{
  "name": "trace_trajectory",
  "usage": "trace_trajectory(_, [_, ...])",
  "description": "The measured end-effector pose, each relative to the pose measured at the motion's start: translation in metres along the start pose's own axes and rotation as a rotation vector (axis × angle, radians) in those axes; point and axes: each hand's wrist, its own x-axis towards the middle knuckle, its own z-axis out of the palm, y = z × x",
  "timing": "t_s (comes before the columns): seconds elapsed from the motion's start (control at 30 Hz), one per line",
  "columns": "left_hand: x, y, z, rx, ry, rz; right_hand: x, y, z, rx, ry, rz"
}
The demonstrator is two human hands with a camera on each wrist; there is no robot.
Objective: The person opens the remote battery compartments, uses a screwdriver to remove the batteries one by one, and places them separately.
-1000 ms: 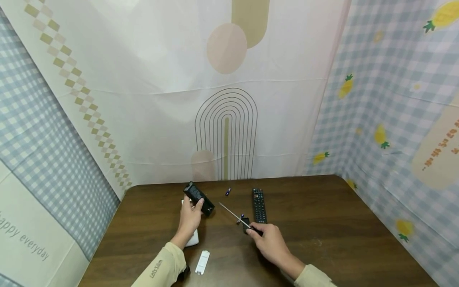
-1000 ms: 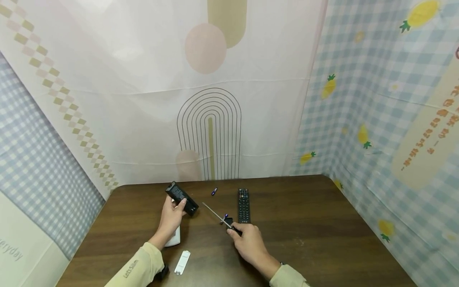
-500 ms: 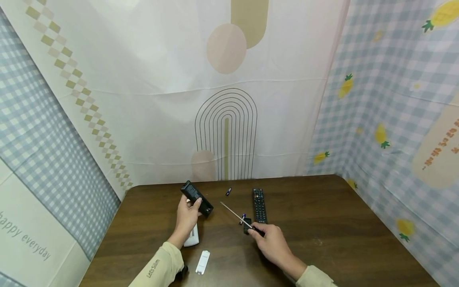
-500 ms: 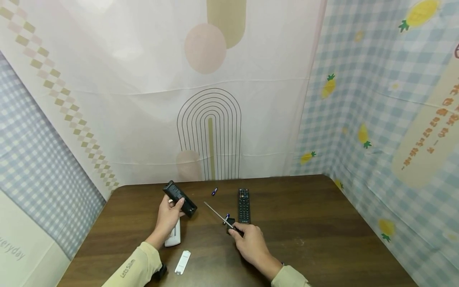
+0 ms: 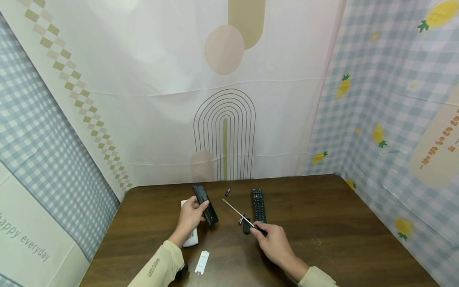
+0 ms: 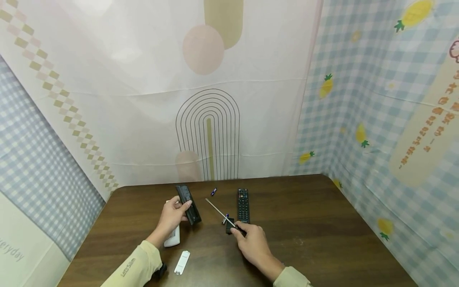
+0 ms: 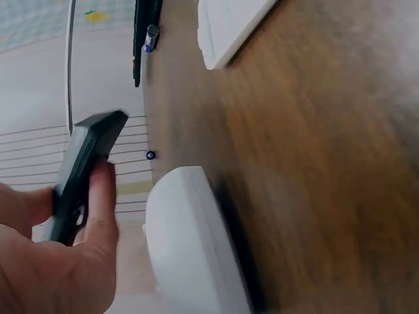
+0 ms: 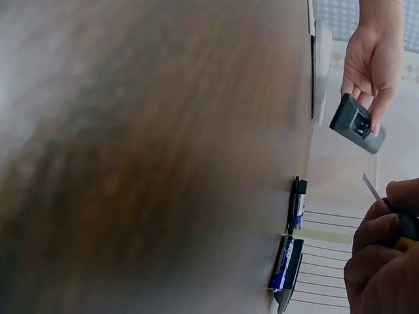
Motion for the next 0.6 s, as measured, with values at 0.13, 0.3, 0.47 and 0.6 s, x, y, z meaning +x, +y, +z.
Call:
trace_trajectory(0.13, [0.001,0.002,0.006,0.091,-0.116,-0.037,-0.002,0.003,-0.002,-0.012,0.032,-0.019])
trace_trajectory(0.3, [0.006,0.003,0.018,0.223,-0.235,-0.047,-0.004,0.006,-0.005,-0.015,0.067,-0.012])
trace_trajectory(0.47, [0.013,0.003,0.027,0.282,-0.253,-0.085,-0.007,0.007,-0.008,-0.018,0.067,-0.003])
trace_trajectory(0.6, [0.017,0.006,0.031,0.281,-0.267,-0.139,-0.009,0.007,-0.011,-0.035,0.083,-0.002])
